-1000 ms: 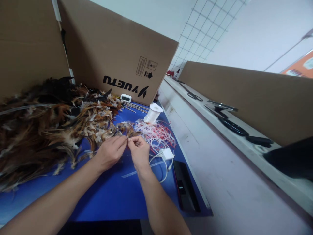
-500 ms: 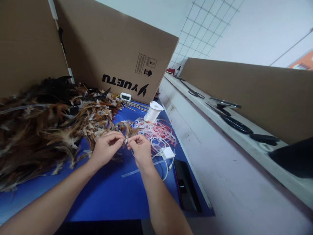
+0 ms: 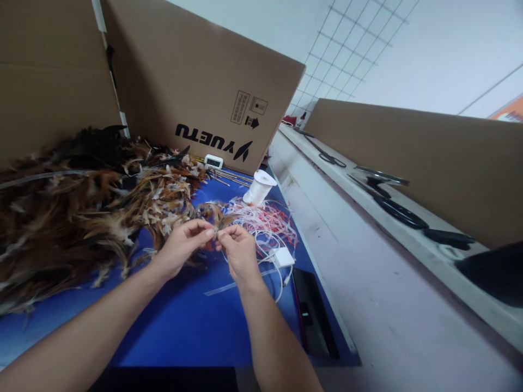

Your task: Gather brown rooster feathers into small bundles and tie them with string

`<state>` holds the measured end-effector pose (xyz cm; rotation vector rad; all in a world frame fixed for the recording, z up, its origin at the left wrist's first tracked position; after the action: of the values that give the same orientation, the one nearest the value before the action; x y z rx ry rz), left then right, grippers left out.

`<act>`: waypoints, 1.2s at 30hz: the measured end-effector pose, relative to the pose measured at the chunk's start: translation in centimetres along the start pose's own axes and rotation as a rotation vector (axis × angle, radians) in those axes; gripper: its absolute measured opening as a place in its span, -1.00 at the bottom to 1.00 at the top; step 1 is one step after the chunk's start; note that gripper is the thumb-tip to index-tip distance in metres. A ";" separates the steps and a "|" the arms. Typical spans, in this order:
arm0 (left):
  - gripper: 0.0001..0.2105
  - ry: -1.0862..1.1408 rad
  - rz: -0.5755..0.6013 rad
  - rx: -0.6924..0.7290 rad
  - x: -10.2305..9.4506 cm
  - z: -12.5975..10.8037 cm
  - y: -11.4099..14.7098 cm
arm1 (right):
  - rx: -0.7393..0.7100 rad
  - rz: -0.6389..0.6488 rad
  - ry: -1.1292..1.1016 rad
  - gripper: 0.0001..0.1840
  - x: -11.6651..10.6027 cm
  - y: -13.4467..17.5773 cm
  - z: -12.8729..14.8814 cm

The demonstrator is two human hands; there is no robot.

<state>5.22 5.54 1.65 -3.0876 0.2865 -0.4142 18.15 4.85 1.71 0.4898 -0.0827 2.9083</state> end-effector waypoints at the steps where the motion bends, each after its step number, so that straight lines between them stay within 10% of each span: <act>1: -0.75 -0.018 -0.008 0.011 -0.1 0.0 0.0 | 0.004 0.005 0.004 -0.88 0.0 0.0 0.0; 10: -0.82 -0.127 -0.054 0.088 -0.8 0.4 -0.4 | 0.063 0.039 -0.004 -0.87 0.2 0.0 -0.7; 22: -0.90 -0.881 -0.133 0.955 0.9 -3.9 2.6 | 0.250 0.112 -0.114 -0.89 0.7 0.5 -1.1; 36: -0.96 -0.399 -0.061 0.584 -0.1 -1.5 0.9 | 0.267 0.204 -0.176 -0.73 0.7 0.3 -0.9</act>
<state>4.55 4.72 3.08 -2.5245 0.0459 0.1119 17.18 4.73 1.07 0.8264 0.2497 3.0830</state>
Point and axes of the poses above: each hand's wrist, its own y-axis away from the middle knuckle, its own x-axis out of the palm, z = x × y, the point moved 6 cm from there along -y, towards the middle knuckle, and after that the axes turned 3 degrees about -z, right-handed, at the moved point
